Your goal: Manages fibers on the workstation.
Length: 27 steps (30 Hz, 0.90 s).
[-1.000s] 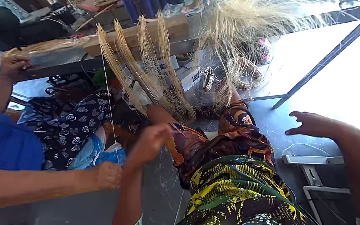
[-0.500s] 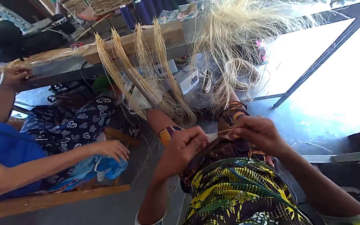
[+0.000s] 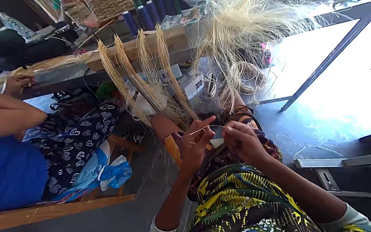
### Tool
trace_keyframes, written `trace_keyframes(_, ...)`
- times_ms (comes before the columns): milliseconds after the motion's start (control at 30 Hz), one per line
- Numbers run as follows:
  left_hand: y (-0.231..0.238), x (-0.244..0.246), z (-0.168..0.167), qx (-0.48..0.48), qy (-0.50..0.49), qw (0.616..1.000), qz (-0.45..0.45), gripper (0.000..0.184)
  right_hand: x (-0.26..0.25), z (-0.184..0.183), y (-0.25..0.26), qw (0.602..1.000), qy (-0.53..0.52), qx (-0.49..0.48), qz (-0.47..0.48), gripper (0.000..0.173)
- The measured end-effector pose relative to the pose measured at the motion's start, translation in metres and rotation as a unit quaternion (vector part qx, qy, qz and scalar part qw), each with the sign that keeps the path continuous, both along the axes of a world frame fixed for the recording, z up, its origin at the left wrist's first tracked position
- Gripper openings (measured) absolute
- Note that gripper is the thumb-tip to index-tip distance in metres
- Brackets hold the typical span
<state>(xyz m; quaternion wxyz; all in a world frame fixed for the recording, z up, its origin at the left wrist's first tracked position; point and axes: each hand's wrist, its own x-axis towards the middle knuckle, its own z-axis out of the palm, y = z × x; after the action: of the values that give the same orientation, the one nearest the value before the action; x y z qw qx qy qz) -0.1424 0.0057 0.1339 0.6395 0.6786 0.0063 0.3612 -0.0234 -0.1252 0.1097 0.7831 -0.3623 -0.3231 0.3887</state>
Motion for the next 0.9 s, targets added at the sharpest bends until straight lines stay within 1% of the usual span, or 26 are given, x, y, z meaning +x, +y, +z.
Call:
trace_keyframes(67,-0.007,0.005,0.002,0.039,-0.045,0.998,0.005,0.016,-0.006,-0.004,0.002,1.0,0.013,-0.001,0.018,0.023)
trace_keyframes(167,-0.005,0.005,0.005,0.075,-0.075,0.994,-0.028,0.018,-0.005,-0.007,0.002,0.998,-0.012,0.013,0.064,0.021)
trace_keyframes(200,-0.004,0.004,0.007,0.076,-0.075,0.993,-0.042,0.022,-0.003,-0.008,0.001,0.996,-0.041,0.013,0.075,0.02)
trace_keyframes(267,0.001,0.001,0.01,0.076,-0.059,0.993,-0.066,0.029,0.008,-0.005,0.0,0.987,-0.148,-0.001,0.064,0.017)
trace_keyframes(300,0.004,-0.001,0.012,0.074,-0.045,0.993,-0.083,0.031,0.015,-0.001,-0.003,0.976,-0.211,-0.016,0.044,0.022)
trace_keyframes(367,0.01,-0.005,0.017,0.061,-0.015,0.99,-0.13,0.032,0.028,0.009,-0.01,0.951,-0.306,-0.043,-0.019,0.041)
trace_keyframes(400,0.011,-0.007,0.019,0.056,0.012,0.986,-0.158,0.031,0.033,0.015,-0.013,0.933,-0.352,-0.042,-0.066,0.046)
trace_keyframes(433,0.013,-0.01,0.022,0.053,0.047,0.98,-0.186,0.03,0.037,0.023,-0.018,0.906,-0.406,-0.032,-0.118,0.048)
trace_keyframes(467,0.014,-0.012,0.024,0.054,0.086,0.972,-0.212,0.028,0.04,0.031,-0.022,0.87,-0.463,-0.022,-0.166,0.05)
trace_keyframes(533,0.015,-0.014,0.026,0.069,0.15,0.952,-0.257,0.025,0.041,0.044,-0.03,0.795,-0.563,-0.007,-0.224,0.049)
trace_keyframes(600,0.014,-0.013,0.026,0.081,0.174,0.943,-0.273,0.025,0.036,0.05,-0.036,0.737,-0.638,-0.01,-0.222,0.04)
trace_keyframes(667,0.014,-0.014,0.025,0.086,0.183,0.941,-0.273,0.026,0.033,0.05,-0.036,0.694,-0.688,-0.005,-0.211,0.033)
trace_keyframes(733,0.016,-0.016,0.027,0.091,0.191,0.941,-0.266,0.026,0.033,0.049,-0.035,0.675,-0.706,0.003,-0.217,0.029)
trace_keyframes(900,0.021,-0.019,0.03,0.109,0.196,0.94,-0.258,0.025,0.035,0.046,-0.033,0.665,-0.708,0.007,-0.239,0.022)
